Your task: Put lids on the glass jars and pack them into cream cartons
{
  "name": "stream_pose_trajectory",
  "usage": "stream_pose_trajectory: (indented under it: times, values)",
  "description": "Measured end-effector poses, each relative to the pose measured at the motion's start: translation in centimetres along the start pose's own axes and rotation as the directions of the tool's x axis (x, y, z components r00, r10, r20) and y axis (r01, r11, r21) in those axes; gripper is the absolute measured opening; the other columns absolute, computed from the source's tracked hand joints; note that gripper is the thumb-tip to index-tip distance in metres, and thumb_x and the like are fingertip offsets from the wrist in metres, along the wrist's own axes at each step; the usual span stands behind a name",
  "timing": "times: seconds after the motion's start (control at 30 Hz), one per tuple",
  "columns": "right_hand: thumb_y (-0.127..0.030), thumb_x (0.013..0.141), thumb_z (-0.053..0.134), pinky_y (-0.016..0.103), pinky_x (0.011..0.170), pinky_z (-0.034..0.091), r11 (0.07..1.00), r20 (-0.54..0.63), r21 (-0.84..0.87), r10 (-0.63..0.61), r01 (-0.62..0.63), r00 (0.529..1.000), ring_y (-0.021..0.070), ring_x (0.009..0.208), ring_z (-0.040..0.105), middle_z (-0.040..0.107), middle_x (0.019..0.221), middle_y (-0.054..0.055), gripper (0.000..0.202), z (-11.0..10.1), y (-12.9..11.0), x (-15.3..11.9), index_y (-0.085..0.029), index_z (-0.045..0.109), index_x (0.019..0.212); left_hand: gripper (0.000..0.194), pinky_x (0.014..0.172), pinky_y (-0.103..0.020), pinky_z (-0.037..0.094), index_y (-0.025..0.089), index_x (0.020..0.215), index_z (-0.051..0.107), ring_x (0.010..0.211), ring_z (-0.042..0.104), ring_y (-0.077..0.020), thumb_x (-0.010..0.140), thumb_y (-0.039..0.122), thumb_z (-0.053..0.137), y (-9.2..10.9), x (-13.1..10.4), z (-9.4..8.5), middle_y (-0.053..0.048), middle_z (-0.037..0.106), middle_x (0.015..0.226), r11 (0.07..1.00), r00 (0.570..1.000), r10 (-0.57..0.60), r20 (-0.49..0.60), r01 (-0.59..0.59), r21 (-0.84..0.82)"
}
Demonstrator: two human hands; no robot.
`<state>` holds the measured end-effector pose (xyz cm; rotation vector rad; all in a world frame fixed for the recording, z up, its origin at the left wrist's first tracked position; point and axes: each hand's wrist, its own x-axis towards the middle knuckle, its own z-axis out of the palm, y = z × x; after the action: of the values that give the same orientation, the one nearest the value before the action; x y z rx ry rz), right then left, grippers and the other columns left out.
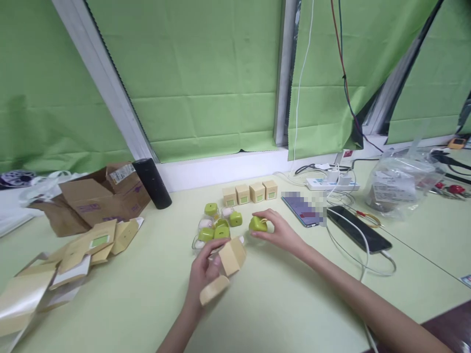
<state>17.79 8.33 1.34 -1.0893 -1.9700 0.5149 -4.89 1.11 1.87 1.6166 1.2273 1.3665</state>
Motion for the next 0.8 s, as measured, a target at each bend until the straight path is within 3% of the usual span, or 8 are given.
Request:
stream_pose_trajectory:
  times: [0.13, 0.3, 0.5, 0.6, 0.7, 0.8]
  values:
    - [-0.033, 0.079, 0.062, 0.035, 0.082, 0.047, 0.987, 0.104, -0.16, 0.007, 0.01, 0.995, 0.0213, 0.091, 0.057, 0.05, 0.103, 0.008, 0.041, 1.1, 0.6, -0.1, -0.022, 0.052, 0.116, 0.029, 0.093, -0.043, 0.041, 0.019, 0.1, 0.061, 0.106, 0.055, -0.0275, 0.079, 0.034, 0.048, -0.5, -0.1, 0.2, -0.01, 0.063, 0.109, 0.978, 0.974, 0.15, 0.171, -0.171, 0.12]
    - [-0.036, 0.081, 0.059, 0.032, 0.079, 0.047, 0.989, 0.152, -0.148, 0.033, -0.011, 0.988, 0.0191, 0.087, 0.058, 0.05, 0.105, 0.006, 0.038, 0.4, 0.9, -0.4, -0.023, 0.05, 0.115, 0.037, 0.1, -0.042, 0.038, 0.023, 0.109, 0.057, 0.115, 0.049, -0.0247, 0.073, 0.016, 0.051, -0.2, -1.0, 0.8, -0.007, 0.057, 0.12, 0.948, 0.948, 0.122, 0.294, -0.199, 0.248]
    - [-0.036, 0.08, 0.058, 0.03, 0.074, 0.047, 0.984, 0.084, -0.168, 0.068, -0.053, 0.994, 0.0168, 0.079, 0.056, 0.046, 0.101, 0.005, 0.032, -0.2, 0.3, -0.6, -0.022, 0.048, 0.106, 0.048, 0.103, -0.042, 0.036, 0.022, 0.116, 0.05, 0.123, 0.04, -0.025, 0.069, 0.02, 0.059, -0.2, -1.6, 1.5, -0.009, 0.048, 0.129, 0.871, 0.854, 0.139, 0.501, -0.347, 0.349]
    - [-0.037, 0.08, 0.057, 0.03, 0.071, 0.046, 0.978, 0.067, -0.193, 0.088, -0.073, 0.994, 0.0159, 0.075, 0.055, 0.045, 0.1, 0.004, 0.031, -0.3, 0.2, -0.7, -0.023, 0.048, 0.106, 0.06, 0.106, -0.045, 0.031, 0.023, 0.125, 0.043, 0.129, 0.032, -0.0268, 0.068, 0.024, 0.063, -0.3, -1.6, 1.4, -0.009, 0.043, 0.135, 0.86, 0.824, 0.141, 0.549, -0.377, 0.345]
    - [-0.038, 0.079, 0.056, 0.03, 0.065, 0.045, 0.965, 0.082, -0.241, 0.128, -0.105, 0.988, 0.015, 0.067, 0.055, 0.047, 0.099, 0.003, 0.031, -0.4, 0.4, -0.8, -0.024, 0.049, 0.106, 0.067, 0.108, -0.05, 0.027, 0.025, 0.13, 0.037, 0.132, 0.025, -0.0296, 0.069, 0.029, 0.065, -0.3, -1.5, 1.2, -0.009, 0.04, 0.138, 0.865, 0.841, 0.105, 0.531, -0.34, 0.368]
    - [-0.039, 0.078, 0.058, 0.029, 0.065, 0.045, 0.968, 0.098, -0.226, 0.135, -0.11, 0.986, 0.016, 0.07, 0.057, 0.05, 0.1, 0.003, 0.031, -0.5, 0.8, -0.9, -0.024, 0.051, 0.104, 0.055, 0.107, -0.051, 0.027, 0.027, 0.129, 0.037, 0.131, 0.027, -0.0283, 0.078, 0.034, 0.056, -0.4, -1.5, 1.1, -0.009, 0.038, 0.138, 0.885, 0.907, 0.031, 0.42, -0.22, 0.411]
